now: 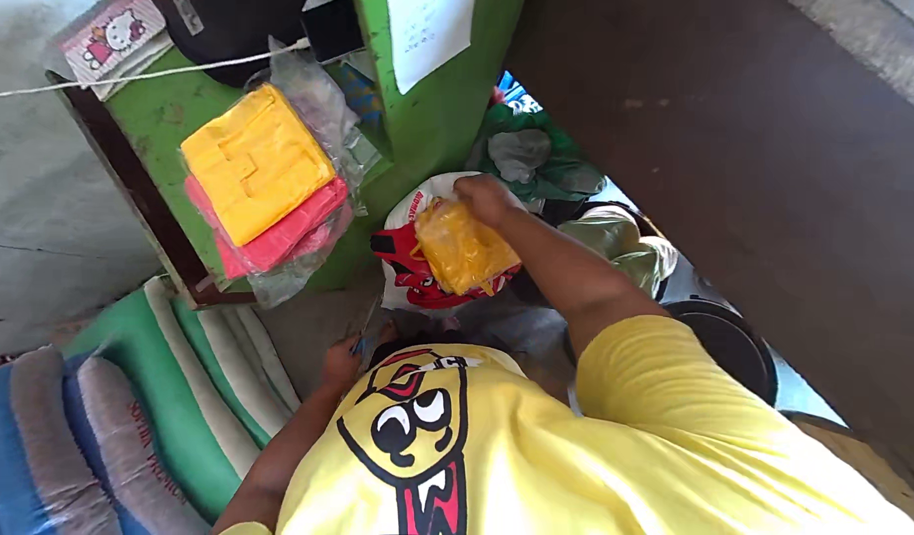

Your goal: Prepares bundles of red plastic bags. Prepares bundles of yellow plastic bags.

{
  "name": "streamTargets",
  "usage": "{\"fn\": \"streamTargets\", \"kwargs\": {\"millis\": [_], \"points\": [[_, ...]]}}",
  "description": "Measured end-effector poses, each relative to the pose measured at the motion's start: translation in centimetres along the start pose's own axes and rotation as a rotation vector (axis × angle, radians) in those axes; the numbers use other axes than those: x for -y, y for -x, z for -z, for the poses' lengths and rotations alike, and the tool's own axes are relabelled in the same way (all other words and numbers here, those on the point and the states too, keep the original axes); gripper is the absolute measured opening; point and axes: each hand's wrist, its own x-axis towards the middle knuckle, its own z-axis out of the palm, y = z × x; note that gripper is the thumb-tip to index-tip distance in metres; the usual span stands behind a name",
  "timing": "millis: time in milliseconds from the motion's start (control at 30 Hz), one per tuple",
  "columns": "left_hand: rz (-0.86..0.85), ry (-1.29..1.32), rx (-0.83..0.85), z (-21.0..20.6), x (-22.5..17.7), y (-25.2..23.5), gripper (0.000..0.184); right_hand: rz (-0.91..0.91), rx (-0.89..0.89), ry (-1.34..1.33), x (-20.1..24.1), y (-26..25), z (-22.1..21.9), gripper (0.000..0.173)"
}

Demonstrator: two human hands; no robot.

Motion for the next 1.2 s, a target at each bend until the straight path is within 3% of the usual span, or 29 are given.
{"fn": "streamTargets", "kwargs": {"millis": [133, 233, 333, 467, 600, 700, 767, 867, 933, 1067, 1200], "points": [[0.063, -0.021, 0.046, 0.8, 5.8, 0.2, 0.048, 0.356, -0.254, 0.099, 5.6, 2.5, 7.4, 0.019], [0.102, -0.054, 0.087, 0.8, 9.0, 0.1, 0.047, 0.451, -0.351, 0.080, 12.5, 3.4, 14.3, 0.021], [0.096, -0.104, 0.148, 0.6, 11.2, 0.0, 0.045, 0.249, -0.438, 0.000, 19.8, 2.2, 20.3, 0.027], [0.073, -0.108, 0.186, 0.7, 12.2, -0.1, 0.043, -0.054, -0.479, -0.270, 25.2, -5.3, 23.8, 0.032], [0.053, -0.073, 0.162, 1.3, 12.2, 0.5, 0.045, -0.362, -0.322, -0.579, 26.2, -14.0, 19.3, 0.034], [0.016, -0.042, 0.135, 0.9, 13.1, 0.7, 0.045, -0.471, -0.281, -0.430, 25.7, -16.1, 13.5, 0.048], [0.012, -0.013, 0.120, 0.7, 13.9, 1.5, 0.044, -0.261, -0.336, -0.232, 24.6, -15.8, 9.1, 0.067], [0.050, -0.040, 0.109, -0.5, 16.0, 1.4, 0.047, 0.123, -0.223, -0.019, 22.1, -15.0, 4.4, 0.053], [0.076, -0.060, 0.083, -2.9, 18.7, 0.3, 0.050, 0.174, -0.230, -0.015, 21.2, -13.9, 2.8, 0.053], [0.151, -0.087, 0.113, -2.3, 18.6, 1.0, 0.050, 0.322, -0.725, 0.064, 20.8, -9.0, -0.5, 0.040], [0.162, -0.104, 0.071, -1.6, 16.1, 0.3, 0.051, 0.335, -0.704, -0.090, 18.4, 0.7, -7.6, 0.033]]}}
